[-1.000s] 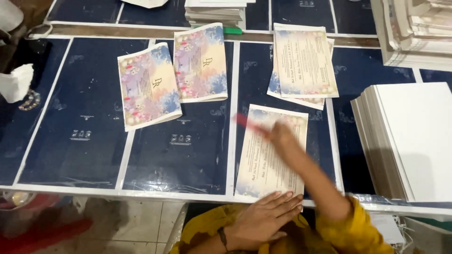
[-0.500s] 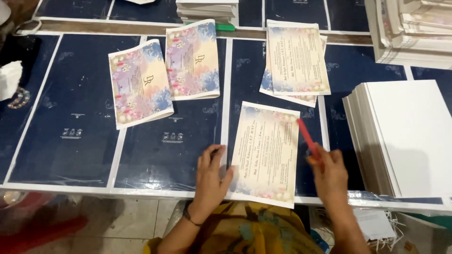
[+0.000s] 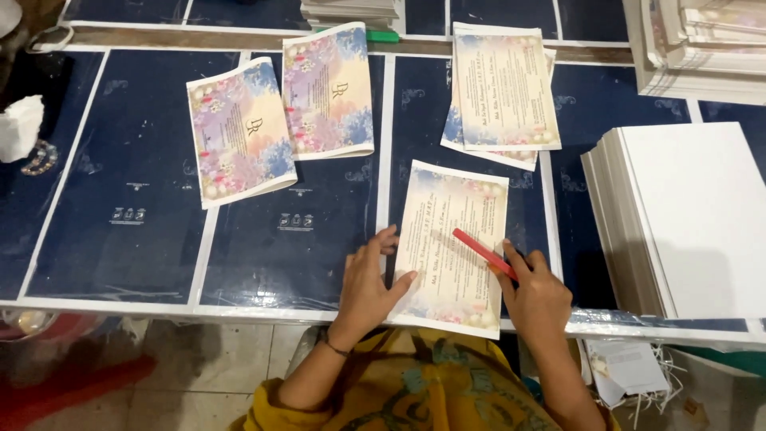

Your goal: Folding printed paper inserts and assembling them into invitation covers at a workstation.

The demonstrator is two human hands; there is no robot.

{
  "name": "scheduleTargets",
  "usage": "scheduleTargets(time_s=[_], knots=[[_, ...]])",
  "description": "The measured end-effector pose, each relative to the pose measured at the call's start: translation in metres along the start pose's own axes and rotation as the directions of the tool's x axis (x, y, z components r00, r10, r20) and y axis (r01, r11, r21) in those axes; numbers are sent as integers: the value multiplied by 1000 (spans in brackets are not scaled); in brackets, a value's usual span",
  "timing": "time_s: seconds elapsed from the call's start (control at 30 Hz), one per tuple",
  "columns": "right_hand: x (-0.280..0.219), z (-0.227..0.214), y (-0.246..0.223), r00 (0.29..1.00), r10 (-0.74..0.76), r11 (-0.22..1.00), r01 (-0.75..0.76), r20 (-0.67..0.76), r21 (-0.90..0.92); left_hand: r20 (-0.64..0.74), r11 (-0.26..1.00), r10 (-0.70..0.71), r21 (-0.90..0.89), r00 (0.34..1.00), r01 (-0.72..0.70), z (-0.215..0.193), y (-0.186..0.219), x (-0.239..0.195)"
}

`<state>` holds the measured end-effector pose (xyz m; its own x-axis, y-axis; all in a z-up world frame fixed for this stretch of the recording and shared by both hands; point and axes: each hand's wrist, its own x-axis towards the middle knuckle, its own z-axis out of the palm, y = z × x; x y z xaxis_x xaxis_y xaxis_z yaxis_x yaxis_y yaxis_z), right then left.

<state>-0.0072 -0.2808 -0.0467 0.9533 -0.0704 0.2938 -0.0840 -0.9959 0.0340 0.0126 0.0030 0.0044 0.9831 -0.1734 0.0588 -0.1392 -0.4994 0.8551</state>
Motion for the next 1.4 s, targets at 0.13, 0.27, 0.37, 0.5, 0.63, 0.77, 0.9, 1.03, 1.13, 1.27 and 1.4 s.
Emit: scheduleTargets(time_s=[0.13, 0.27, 0.37, 0.5, 0.63, 0.77, 0.9, 1.03, 1.13, 1.27, 1.4], knots=[[3, 1, 0, 1000, 11, 1000, -11, -11, -4, -1, 999, 38, 34, 999, -38, 0, -2, 3], [3, 1, -1, 1000, 19, 1000, -19, -18, 11, 35, 989, 86, 118, 996, -89, 2, -12, 5], [11, -13, 0, 977, 127, 963, -163, 171, 216, 27, 989, 91, 112, 995, -94, 3, -12, 5], [32, 62, 74, 937, 285, 826, -348, 205, 443, 32, 983, 106, 146, 994, -110, 4, -16, 4], [66, 40, 91, 989, 128, 719, -146, 78, 679, 5, 975, 137, 179, 991, -136, 7, -24, 4], [70, 53, 102, 1000, -16, 788, 10, 4, 615, -24, 967, 199, 164, 980, -193, 13, -36, -2], [66, 33, 91, 1000, -16, 857, 12, 3, 516, -96, 981, 191, 55, 977, -187, 5, -38, 3], [50, 27, 97, 999, 30, 841, -45, 36, 540, -167, 989, 127, 93, 978, -113, 11, -33, -1], [54, 38, 104, 998, 50, 868, -31, -24, 496, -194, 988, 141, 87, 971, -126, 8, -28, 13], [30, 56, 118, 999, 38, 900, -18, -36, 436, -134, 989, 138, 72, 981, -129, 5, -39, 3], [39, 52, 130, 994, 38, 782, -92, 100, 616, -172, 986, 166, 33, 971, -163, 9, -45, 5]])
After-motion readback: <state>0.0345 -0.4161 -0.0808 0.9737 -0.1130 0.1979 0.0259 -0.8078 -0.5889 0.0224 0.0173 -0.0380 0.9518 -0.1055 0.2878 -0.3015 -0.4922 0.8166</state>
